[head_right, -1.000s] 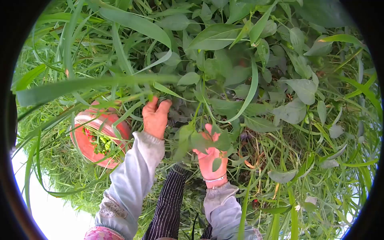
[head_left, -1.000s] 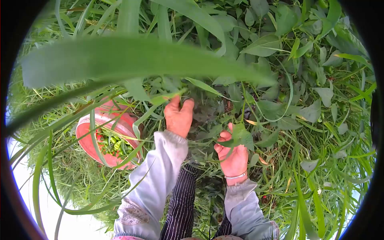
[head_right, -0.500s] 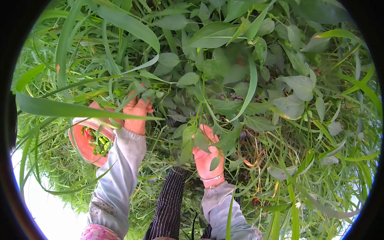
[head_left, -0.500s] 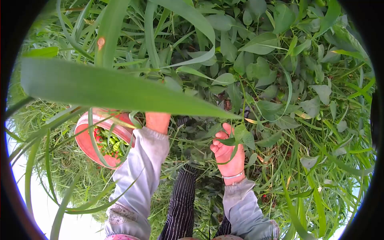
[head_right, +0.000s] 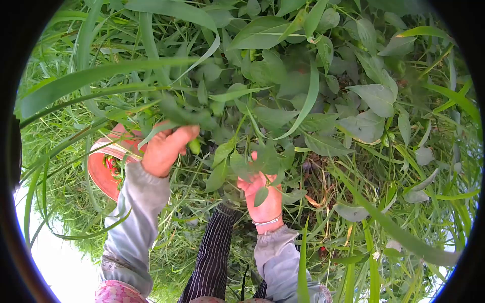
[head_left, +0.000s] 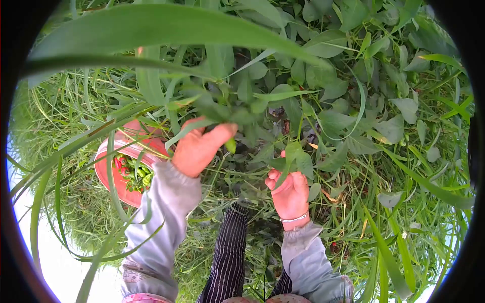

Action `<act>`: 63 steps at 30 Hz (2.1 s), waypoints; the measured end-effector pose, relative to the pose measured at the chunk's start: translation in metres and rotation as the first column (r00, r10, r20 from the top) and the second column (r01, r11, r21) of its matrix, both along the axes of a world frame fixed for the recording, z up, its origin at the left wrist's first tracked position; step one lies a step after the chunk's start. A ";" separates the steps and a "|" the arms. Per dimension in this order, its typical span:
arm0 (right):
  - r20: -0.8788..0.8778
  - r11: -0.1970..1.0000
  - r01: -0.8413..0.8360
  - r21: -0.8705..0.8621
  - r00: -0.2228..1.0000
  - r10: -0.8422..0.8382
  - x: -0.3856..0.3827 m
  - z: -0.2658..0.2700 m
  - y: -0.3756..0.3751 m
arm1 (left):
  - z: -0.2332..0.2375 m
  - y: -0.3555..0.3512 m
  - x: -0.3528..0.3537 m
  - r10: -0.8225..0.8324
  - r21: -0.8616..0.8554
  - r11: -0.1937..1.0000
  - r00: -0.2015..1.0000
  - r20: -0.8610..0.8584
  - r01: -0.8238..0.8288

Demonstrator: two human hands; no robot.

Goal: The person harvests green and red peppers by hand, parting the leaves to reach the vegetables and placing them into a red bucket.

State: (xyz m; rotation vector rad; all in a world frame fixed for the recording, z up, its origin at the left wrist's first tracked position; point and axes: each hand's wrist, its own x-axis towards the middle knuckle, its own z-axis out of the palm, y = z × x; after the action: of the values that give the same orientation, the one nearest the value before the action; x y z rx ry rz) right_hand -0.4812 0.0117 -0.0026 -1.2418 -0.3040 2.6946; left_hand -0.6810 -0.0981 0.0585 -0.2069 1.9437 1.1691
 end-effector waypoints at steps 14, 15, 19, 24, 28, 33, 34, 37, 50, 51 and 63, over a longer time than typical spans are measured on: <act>0.023 0.814 -0.423 0.398 0.892 0.452 -0.009 0.024 -0.006 | 0.037 -0.216 0.045 -0.845 -0.749 0.453 0.501 -0.188 0.484; 0.037 0.697 -0.462 0.549 0.846 0.532 -0.012 0.030 -0.012 | 0.037 -0.221 0.046 -0.895 -0.775 0.347 0.434 -0.105 0.528; 0.330 -0.041 -0.406 0.913 0.673 0.662 -0.058 0.052 -0.008 | 0.030 -0.234 0.040 -0.955 -0.846 -0.032 0.234 0.183 0.532; 0.388 -0.651 -0.080 0.755 0.855 0.345 -0.143 0.063 0.045 | -0.004 -0.287 0.045 -0.965 -0.940 0.002 0.247 0.087 0.340; 0.761 -0.876 -0.361 0.319 0.648 0.010 -0.144 0.078 0.131 | 0.019 -0.234 0.057 -0.843 -0.792 -0.100 0.371 0.389 0.603; 0.973 -0.747 -0.628 0.221 0.197 0.122 -0.102 0.065 0.186 | 0.062 -0.114 0.082 -0.920 -0.401 0.289 0.368 0.133 0.869; 0.983 -0.751 -0.638 0.169 0.160 0.085 -0.096 0.060 0.190 | 0.064 -0.084 0.084 -0.885 -0.276 0.456 0.464 -0.041 0.846; 0.738 -0.475 -0.571 0.670 0.579 0.345 -0.050 -0.037 0.204 | 0.050 -0.007 0.073 -0.734 -0.056 0.666 0.640 -0.228 0.744; 0.021 0.941 -0.207 0.269 0.978 0.209 -0.054 -0.014 0.175 | -0.171 0.122 0.022 -0.553 0.102 0.797 0.788 -0.271 0.595; 0.036 0.837 -0.259 0.482 0.960 0.276 -0.052 -0.015 0.173 | -0.170 0.121 0.028 -0.458 0.141 0.850 0.845 -0.275 0.507; 0.607 -0.176 -0.586 0.791 0.712 0.353 -0.053 -0.020 0.183 | -0.034 0.131 0.049 -0.535 -0.263 0.835 0.824 -0.184 0.483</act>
State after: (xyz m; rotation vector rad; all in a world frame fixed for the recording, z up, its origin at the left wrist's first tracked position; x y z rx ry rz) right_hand -0.5343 0.1944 -0.0226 -0.7949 -2.6282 1.5756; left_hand -0.6324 0.0324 0.0249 0.3644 2.1561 0.6553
